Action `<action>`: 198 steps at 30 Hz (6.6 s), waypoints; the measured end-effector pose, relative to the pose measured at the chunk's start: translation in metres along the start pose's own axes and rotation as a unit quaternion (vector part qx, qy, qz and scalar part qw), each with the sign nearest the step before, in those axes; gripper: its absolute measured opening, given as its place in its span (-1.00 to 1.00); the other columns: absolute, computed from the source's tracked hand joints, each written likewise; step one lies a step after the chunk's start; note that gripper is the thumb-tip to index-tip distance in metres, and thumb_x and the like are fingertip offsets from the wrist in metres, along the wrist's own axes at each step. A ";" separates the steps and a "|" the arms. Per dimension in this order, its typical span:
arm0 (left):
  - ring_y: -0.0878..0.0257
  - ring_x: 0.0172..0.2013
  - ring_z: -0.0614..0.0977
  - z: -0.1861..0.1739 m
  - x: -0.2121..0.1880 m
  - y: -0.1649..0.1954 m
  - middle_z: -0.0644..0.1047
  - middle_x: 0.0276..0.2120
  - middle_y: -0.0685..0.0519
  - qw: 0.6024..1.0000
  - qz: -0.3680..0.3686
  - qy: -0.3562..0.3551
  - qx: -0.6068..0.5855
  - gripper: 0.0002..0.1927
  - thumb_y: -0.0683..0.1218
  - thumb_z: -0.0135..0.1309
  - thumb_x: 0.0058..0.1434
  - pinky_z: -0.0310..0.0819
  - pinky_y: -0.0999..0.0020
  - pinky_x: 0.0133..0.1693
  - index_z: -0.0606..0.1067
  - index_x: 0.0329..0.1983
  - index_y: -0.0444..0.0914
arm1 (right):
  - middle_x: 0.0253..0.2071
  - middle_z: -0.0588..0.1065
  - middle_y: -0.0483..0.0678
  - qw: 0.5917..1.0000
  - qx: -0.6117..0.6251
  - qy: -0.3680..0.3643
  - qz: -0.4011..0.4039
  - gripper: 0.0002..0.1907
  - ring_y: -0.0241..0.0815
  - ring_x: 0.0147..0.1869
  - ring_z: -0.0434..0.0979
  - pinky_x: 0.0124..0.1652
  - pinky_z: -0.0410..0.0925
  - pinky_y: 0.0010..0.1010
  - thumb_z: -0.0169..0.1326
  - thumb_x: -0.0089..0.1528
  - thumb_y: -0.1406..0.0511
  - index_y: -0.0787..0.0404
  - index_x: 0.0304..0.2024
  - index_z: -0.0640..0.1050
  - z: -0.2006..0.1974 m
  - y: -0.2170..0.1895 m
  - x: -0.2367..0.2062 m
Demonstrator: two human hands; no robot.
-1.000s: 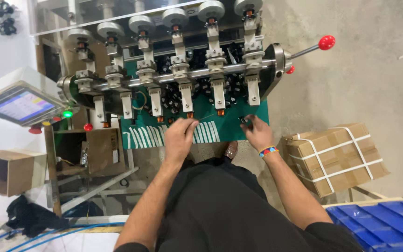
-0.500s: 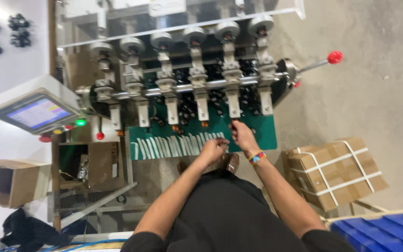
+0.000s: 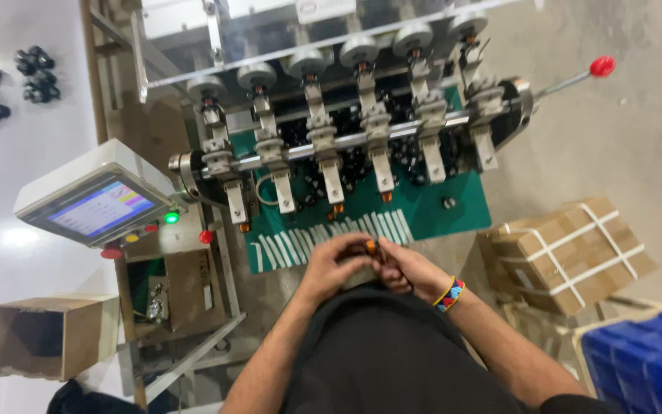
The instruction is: The person operates a small benchtop winding machine: they place small black coil components into the machine's holders, pull the red-handled lever to run the machine, and use scissors to trim excess wire from the wound parts. They set finished parts on the green mat and continue loading the next components.
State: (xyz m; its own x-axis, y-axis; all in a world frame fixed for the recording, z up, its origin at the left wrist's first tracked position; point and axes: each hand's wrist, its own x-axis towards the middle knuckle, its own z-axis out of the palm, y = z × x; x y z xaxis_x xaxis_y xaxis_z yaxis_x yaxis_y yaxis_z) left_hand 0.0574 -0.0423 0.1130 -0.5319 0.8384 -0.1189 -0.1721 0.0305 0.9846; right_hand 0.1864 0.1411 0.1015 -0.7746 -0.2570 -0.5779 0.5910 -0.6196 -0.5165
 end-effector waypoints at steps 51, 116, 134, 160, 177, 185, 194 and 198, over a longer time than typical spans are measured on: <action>0.39 -0.25 0.65 0.118 -0.010 -0.077 0.65 -0.21 0.02 0.949 -0.065 0.304 0.059 -0.58 -0.25 0.29 0.20 0.56 0.49 -0.23 0.53 0.13 -0.37 | -0.28 0.52 0.04 0.526 -0.748 0.205 -0.347 -0.89 0.03 -0.12 0.57 0.13 0.48 -0.23 0.17 0.31 0.32 0.15 -0.33 0.54 -0.196 -0.009 0.081; 0.31 -0.43 0.59 0.111 0.054 -0.082 0.62 -0.32 -0.05 0.973 -0.197 0.114 0.029 -0.36 -0.07 0.27 0.13 0.51 0.38 -0.37 0.32 0.25 -0.29 | -0.15 0.52 0.10 0.673 -0.670 0.154 -0.274 -0.69 0.17 -0.11 0.57 -0.16 0.42 -0.07 0.13 0.22 0.30 0.23 0.01 0.53 -0.095 -0.005 -0.053; 0.03 -0.34 0.64 0.102 0.113 -0.178 0.64 -0.36 -0.14 0.893 -0.002 0.325 0.310 -0.79 -0.05 0.10 0.35 0.51 0.16 -0.26 0.66 -0.15 -0.26 | -0.15 0.59 0.11 0.712 -0.576 0.282 -0.288 -0.55 0.07 -0.07 0.62 -0.09 0.45 -0.19 0.20 0.23 0.07 0.18 0.06 0.55 -0.202 -0.036 0.008; 0.21 0.03 0.69 -0.043 -0.011 -0.007 0.64 -0.02 -0.04 0.997 0.075 0.014 0.021 -0.61 -0.24 0.26 0.25 0.59 0.30 0.11 0.49 0.14 -0.33 | -0.63 0.23 -0.28 0.998 -0.065 -0.002 -0.024 -0.40 -0.47 -0.61 0.14 -0.60 0.06 -0.60 -0.29 0.43 -0.13 0.18 -0.32 0.47 0.022 0.003 0.031; 0.41 -0.30 0.65 -0.031 0.008 -0.010 0.61 -0.23 0.11 0.991 -0.047 0.023 0.121 -0.63 -0.15 0.32 0.16 0.59 0.46 -0.25 0.51 0.01 -0.32 | -0.42 0.53 0.05 0.727 -0.588 0.141 -0.326 -0.76 0.04 -0.30 0.55 -0.27 0.38 -0.26 -0.05 0.37 0.23 0.19 -0.33 0.54 0.025 -0.002 -0.004; 0.37 -0.23 0.65 0.002 0.021 -0.004 0.63 -0.17 0.05 0.990 -0.112 -0.083 0.028 -0.61 -0.19 0.29 0.21 0.57 0.47 -0.18 0.54 0.10 -0.33 | -0.46 0.51 0.02 0.782 -0.551 0.097 -0.275 -0.76 -0.03 -0.39 0.52 -0.37 0.36 -0.27 -0.03 0.37 0.24 0.22 -0.30 0.55 -0.036 -0.033 0.000; 0.22 -0.07 0.71 0.075 0.060 -0.031 0.52 0.01 0.01 0.970 -0.011 0.113 -0.217 -0.55 -0.28 0.22 0.24 0.65 0.36 0.00 0.37 0.16 -0.33 | -0.62 0.52 -0.04 0.840 -0.486 0.103 -0.219 -0.75 -0.18 -0.55 0.57 -0.45 0.41 -0.31 -0.04 0.35 0.25 0.21 -0.34 0.59 -0.027 -0.052 -0.059; 0.20 -0.17 0.71 0.100 0.055 -0.055 0.54 0.00 -0.06 0.928 -0.049 0.199 -0.312 -0.58 -0.27 0.18 0.27 0.67 0.34 -0.10 0.37 0.17 -0.34 | -0.60 0.54 -0.07 0.820 -0.521 0.064 -0.228 -0.72 -0.28 -0.52 0.57 -0.42 0.41 -0.37 -0.06 0.38 0.25 0.23 -0.32 0.59 -0.050 -0.034 -0.049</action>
State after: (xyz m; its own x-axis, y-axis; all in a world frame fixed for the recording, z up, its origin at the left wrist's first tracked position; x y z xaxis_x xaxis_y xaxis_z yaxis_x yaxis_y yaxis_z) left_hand 0.1207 0.0563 0.0647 -0.7308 0.5779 -0.3632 -0.6158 -0.3288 0.7160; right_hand 0.2155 0.2115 0.1156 -0.9781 -0.0535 -0.2012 0.1694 0.3570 -0.9186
